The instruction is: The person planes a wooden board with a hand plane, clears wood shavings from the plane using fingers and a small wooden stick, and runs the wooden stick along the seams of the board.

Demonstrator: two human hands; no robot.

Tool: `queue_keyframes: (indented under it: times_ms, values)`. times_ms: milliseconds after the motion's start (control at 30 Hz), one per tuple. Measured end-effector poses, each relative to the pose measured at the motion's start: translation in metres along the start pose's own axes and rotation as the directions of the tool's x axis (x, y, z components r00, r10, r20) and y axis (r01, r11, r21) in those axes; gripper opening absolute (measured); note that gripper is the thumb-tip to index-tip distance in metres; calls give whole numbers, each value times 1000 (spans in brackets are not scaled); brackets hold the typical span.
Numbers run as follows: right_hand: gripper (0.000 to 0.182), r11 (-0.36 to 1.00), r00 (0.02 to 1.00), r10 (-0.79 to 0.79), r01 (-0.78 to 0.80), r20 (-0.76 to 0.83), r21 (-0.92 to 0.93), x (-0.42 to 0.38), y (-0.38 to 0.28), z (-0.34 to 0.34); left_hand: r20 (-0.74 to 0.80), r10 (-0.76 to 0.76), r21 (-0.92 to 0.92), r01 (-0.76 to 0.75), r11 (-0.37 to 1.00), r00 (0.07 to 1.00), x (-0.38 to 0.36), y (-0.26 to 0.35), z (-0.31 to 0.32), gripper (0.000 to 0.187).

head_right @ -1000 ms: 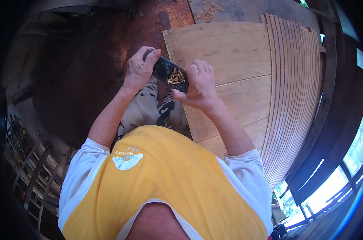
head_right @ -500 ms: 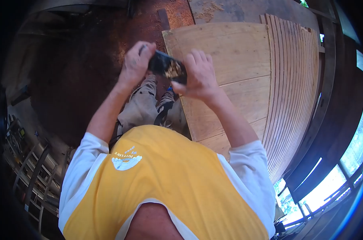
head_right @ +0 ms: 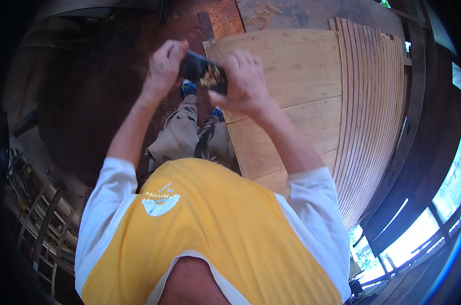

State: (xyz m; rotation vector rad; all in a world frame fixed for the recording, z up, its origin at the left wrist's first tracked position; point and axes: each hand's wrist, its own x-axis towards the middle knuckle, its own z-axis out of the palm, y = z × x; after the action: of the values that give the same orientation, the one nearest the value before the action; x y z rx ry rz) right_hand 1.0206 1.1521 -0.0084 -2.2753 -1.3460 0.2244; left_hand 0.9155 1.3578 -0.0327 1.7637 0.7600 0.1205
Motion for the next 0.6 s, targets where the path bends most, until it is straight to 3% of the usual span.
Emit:
queue_keyframes:
  times_ms: [33, 67, 100, 167, 233, 267, 367, 433, 467, 567, 600]
  values:
    - [59, 1000, 1000, 8, -8, -26, -25, 16, 4, 3, -45, 159, 47, -157, 987, 986, 32, -13, -2, 43]
    - [59, 999, 997, 17, -19, -74, -27, 36, 9, 6, -15, 74, 74, -73, 995, 997, 61, -8, -9, 46]
    - [60, 999, 995, 26, -30, -97, -35, 44, 13, 11, 20, 77, -56, -76, 996, 997, 78, 0, -12, 46]
    - [61, 998, 988, 44, -51, -151, -44, 51, 17, 14, 60, 47, -50, -44, 998, 997, 91, -2, -13, 46]
    - [62, 998, 993, 48, -51, -109, -29, 22, 11, 11, 63, 107, 57, -111, 992, 992, 65, -3, -10, 46]
    - [62, 999, 995, 48, -50, -84, -21, 9, 7, 7, 34, 138, -2, -138, 990, 990, 42, -7, -2, 44]
    - [63, 1000, 1000, -12, 13, -15, 12, -4, 2, -2, 60, -134, -87, 139, 987, 989, 4, 8, 1, 42]
    - [62, 999, 998, 4, -7, -61, -38, 22, 8, 4, -26, 163, 39, -162, 986, 986, 45, -10, -1, 44]
    - [61, 998, 994, 40, -44, -99, -39, 41, 12, 10, 21, 33, 38, -34, 999, 999, 67, 1, -8, 47]
    - [60, 993, 975, 117, -119, -187, -3, 69, 18, 0, -42, 285, -5, -286, 958, 957, 124, 16, -17, 47]
    - [59, 990, 969, 139, -138, -205, 20, 73, 18, -3, 12, 199, -143, -195, 970, 980, 125, 31, -26, 46]
